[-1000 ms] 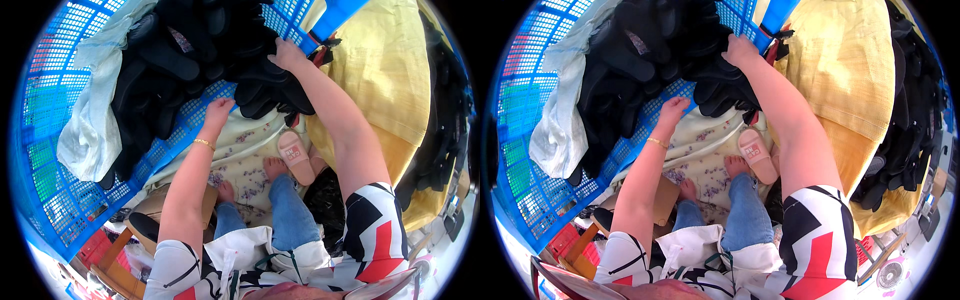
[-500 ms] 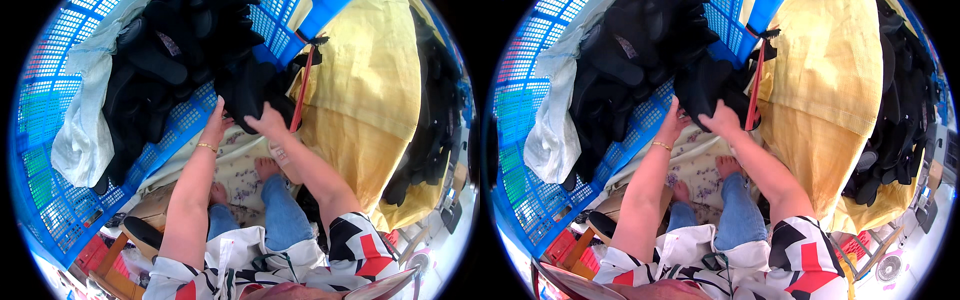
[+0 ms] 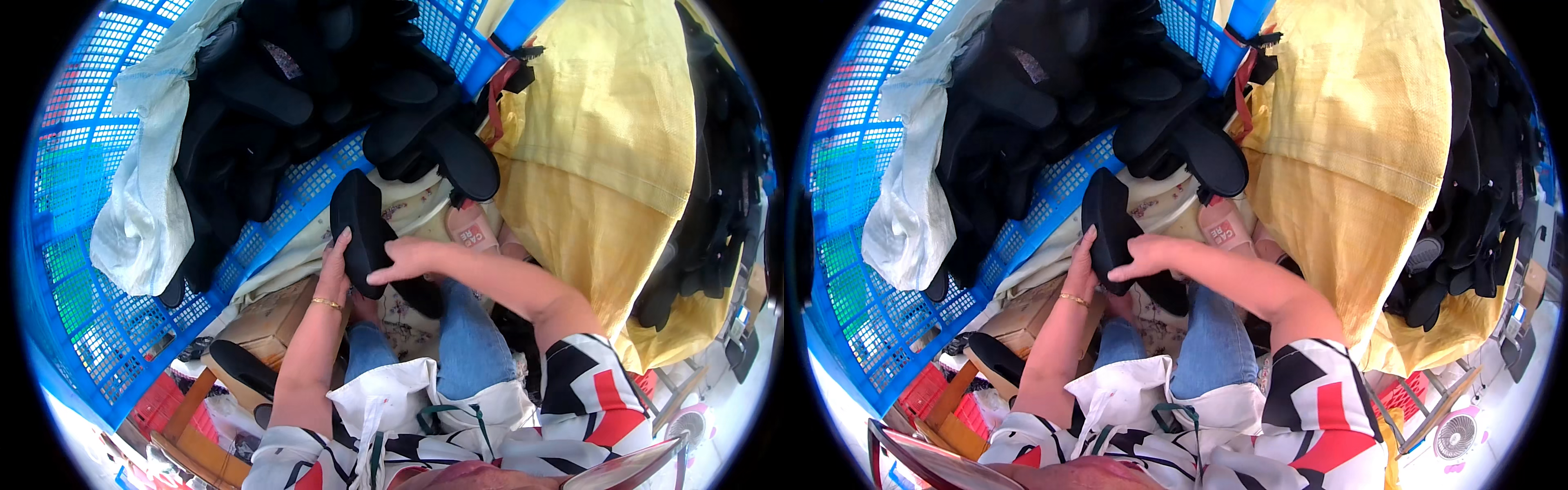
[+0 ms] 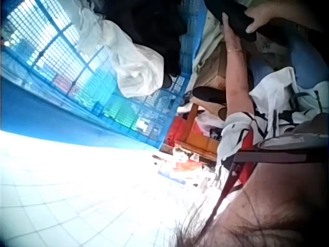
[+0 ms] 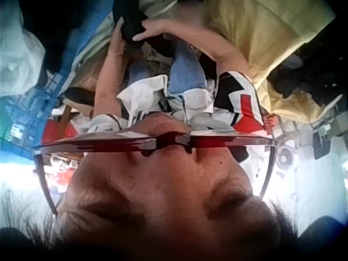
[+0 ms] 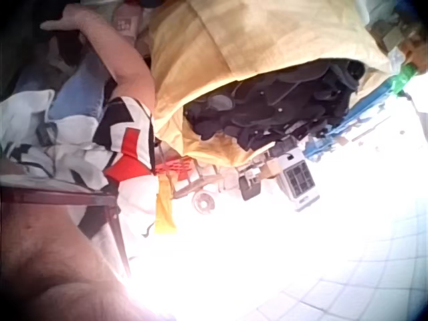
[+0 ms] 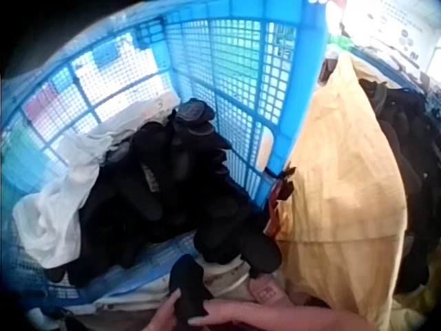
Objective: The person sits on the floor and selects a black shoe from a blue basket. They then use a needle and thread to sew the sole of the shoe, repeatedly pulling the thread through the material.
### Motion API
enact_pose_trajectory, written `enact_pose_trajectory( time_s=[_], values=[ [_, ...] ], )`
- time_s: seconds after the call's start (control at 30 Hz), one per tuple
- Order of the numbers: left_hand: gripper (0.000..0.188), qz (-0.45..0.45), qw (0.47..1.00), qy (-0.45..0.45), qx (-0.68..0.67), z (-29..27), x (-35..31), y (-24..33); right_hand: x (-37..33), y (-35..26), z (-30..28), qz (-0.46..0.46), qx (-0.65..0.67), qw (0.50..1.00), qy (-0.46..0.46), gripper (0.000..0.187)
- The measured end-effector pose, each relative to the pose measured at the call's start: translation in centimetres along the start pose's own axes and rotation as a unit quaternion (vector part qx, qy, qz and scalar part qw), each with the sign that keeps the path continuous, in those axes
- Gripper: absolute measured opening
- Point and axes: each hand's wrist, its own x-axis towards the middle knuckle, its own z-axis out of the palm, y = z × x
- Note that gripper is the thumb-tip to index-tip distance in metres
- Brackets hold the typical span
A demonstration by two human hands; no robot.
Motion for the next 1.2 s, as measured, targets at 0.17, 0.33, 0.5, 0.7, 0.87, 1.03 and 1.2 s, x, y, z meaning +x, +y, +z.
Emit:
enact_pose_trajectory(
  time_s=[0.17,0.33,0.5,0.7,0.87,1.03,1.2],
  values=[
    [0.066,0.040,0.994,0.028,-0.102,-1.4,1.5,-1.6,1.5,4.5,-8.3,-0.102,0.072,0.939,0.320,0.035],
    [0.070,-0.013,0.994,0.077,-0.079,-1.9,1.0,-3.7,3.4,8.4,-18.2,0.225,-0.053,0.828,0.512,0.078],
    [0.075,-0.017,0.994,0.016,-0.107,-0.5,-0.4,-5.6,6.0,11.5,-16.0,0.267,0.097,0.857,0.431,0.111],
    [0.075,-0.108,0.992,0.039,-0.056,1.5,0.6,-6.9,4.3,6.3,-7.5,0.144,0.251,0.835,0.468,0.090],
    [0.071,-0.154,0.979,-0.015,-0.130,1.1,-0.3,-6.8,-3.5,4.2,-3.4,0.087,0.480,0.724,0.488,0.068],
    [0.062,-0.156,0.975,-0.017,-0.156,1.3,0.3,-7.2,-9.1,8.3,-0.4,0.099,0.342,0.742,0.568,0.053],
    [0.056,-0.131,0.977,-0.011,-0.169,0.2,-0.7,-6.6,-12.6,4.9,-3.4,0.122,0.140,0.862,0.471,0.058]
  ],
)
